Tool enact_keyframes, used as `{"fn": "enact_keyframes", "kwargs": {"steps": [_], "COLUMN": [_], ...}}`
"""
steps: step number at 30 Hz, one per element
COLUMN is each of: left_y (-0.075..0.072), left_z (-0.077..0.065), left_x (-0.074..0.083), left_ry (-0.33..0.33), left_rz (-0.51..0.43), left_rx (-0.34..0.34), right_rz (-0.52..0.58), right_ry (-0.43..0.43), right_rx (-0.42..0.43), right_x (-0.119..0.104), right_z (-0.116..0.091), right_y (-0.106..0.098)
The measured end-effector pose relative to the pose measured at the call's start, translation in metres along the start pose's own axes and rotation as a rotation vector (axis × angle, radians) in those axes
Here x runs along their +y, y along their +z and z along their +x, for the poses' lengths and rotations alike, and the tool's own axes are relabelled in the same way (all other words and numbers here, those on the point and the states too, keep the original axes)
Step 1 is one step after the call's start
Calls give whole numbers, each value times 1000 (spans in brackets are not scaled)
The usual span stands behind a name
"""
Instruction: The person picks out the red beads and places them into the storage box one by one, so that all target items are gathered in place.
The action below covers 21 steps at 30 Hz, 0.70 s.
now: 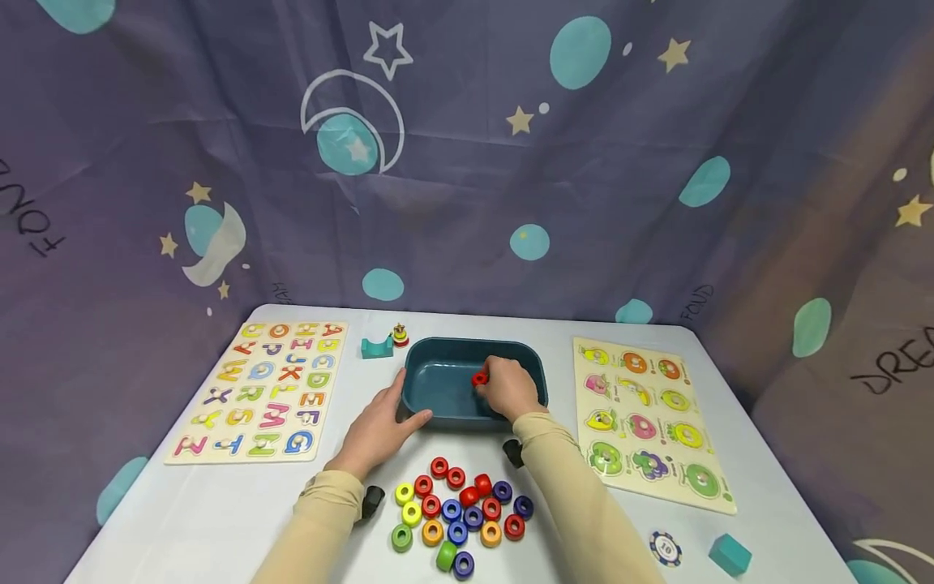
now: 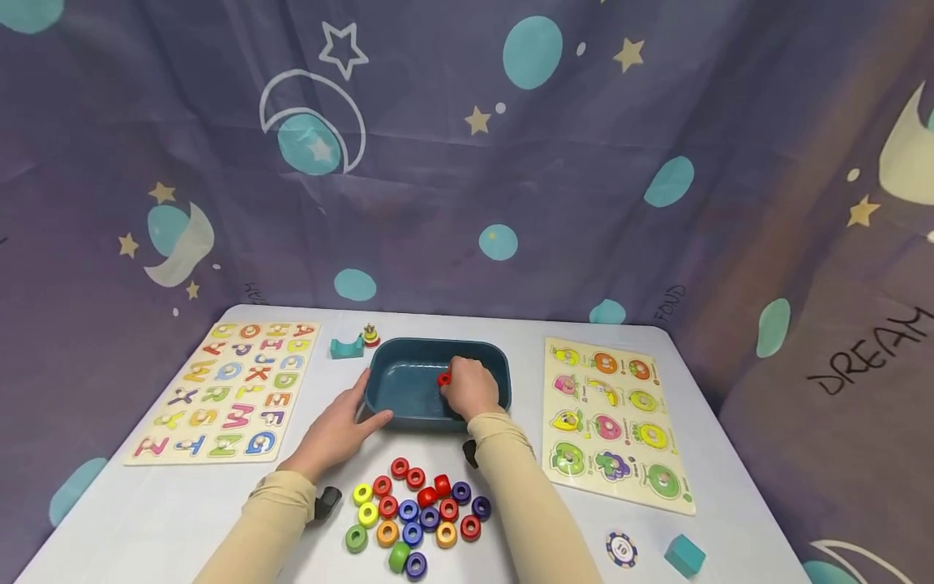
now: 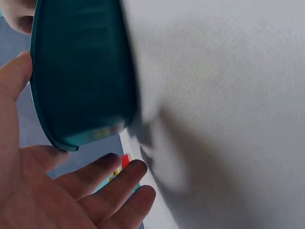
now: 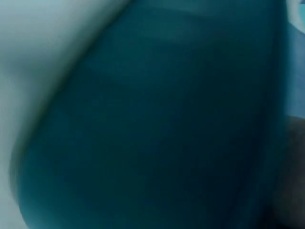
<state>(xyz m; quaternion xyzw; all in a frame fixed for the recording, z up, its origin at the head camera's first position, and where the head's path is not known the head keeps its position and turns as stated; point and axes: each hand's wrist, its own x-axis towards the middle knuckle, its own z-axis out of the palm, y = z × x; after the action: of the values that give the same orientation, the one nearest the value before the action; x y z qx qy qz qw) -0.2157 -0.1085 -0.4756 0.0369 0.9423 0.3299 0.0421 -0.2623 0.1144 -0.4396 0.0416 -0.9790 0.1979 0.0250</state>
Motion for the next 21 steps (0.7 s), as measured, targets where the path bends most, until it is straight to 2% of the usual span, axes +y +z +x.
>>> {"fn": "enact_keyframes", "kwargs": {"steps": [6, 12, 17, 21], "left_y": [4, 4, 1, -1], "left_z": [-1, -1, 0, 1], "left_x": [5, 5, 3, 0], "left_ry": [0, 8, -1, -10], "left_rz": [4, 0, -15, -26], "left_rx": [-6, -18, -25, -31], "right_rz": [-49, -58, 0, 76], "right_ry": [45, 64, 37, -24], "right_rx": [-33, -33, 62, 225], "right_x": [6, 7, -4, -16], "right_z": [6, 3, -6, -21], "right_y": [7, 4, -7, -18]}}
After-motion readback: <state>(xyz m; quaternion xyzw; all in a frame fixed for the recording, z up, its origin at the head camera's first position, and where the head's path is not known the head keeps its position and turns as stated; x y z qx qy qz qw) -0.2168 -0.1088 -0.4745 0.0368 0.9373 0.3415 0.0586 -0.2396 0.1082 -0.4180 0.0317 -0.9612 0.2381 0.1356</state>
